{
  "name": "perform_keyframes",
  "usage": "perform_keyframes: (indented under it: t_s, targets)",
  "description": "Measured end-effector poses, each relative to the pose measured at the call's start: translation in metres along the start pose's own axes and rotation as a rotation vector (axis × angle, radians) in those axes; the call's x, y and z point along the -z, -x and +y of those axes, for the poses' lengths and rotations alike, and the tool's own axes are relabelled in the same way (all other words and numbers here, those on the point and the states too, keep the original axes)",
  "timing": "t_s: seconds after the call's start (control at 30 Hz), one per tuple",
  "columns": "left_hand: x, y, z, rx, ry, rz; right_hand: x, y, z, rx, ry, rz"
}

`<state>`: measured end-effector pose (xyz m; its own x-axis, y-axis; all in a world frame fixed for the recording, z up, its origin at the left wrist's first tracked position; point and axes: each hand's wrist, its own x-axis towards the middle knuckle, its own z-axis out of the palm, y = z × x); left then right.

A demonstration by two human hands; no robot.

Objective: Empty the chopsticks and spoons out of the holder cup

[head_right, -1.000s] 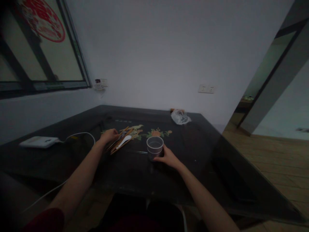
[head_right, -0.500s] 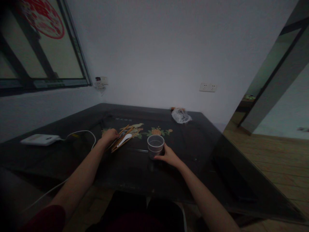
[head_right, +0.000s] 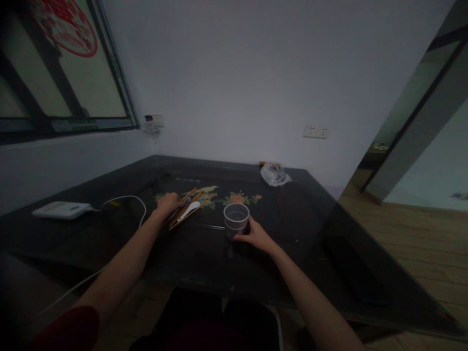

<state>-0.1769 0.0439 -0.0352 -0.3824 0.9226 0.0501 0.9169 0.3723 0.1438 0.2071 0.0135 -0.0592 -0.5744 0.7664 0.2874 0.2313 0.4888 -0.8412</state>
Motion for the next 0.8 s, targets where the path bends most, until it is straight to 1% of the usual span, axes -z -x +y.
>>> perform_keyframes:
  t_s: [0.17,0.3,0.37,0.43,0.5,0.53,0.57,0.6,0.67,0.7,0.8]
  targets:
    - [-0.003,-0.001,0.002,-0.005,0.033,0.012,0.001,0.0,0.001,-0.01,0.02,-0.007]
    - [0.002,0.002,-0.002,-0.026,0.084,0.031,0.001,0.0,0.001,-0.001,0.021,-0.009]
    - [0.008,0.005,-0.004,-0.008,0.133,0.08,0.001,0.001,0.0,-0.002,0.022,-0.01]
    - [0.015,0.007,-0.003,-0.007,0.194,0.159,0.0,0.001,0.0,-0.005,0.024,-0.009]
    - [0.022,0.012,0.007,-0.092,0.286,0.196,0.0,0.001,0.0,-0.008,0.024,-0.007]
    - [0.025,0.015,0.015,-0.177,0.355,0.174,0.0,0.001,0.0,-0.009,0.022,-0.007]
    - [0.026,0.019,0.025,-0.286,0.439,0.118,0.0,0.001,0.0,-0.01,0.022,-0.008]
    - [0.027,0.025,0.037,-0.403,0.524,0.029,-0.001,0.001,0.001,-0.012,0.022,-0.007]
    - [0.025,0.038,0.061,-0.652,0.662,-0.193,-0.001,0.001,0.001,-0.015,0.024,0.0]
    - [0.022,0.047,0.073,-0.733,0.715,-0.279,-0.002,0.001,0.001,-0.014,0.026,0.005]
    - [0.007,0.074,0.103,-0.874,0.851,-0.468,-0.003,0.001,0.0,-0.003,0.029,0.025]
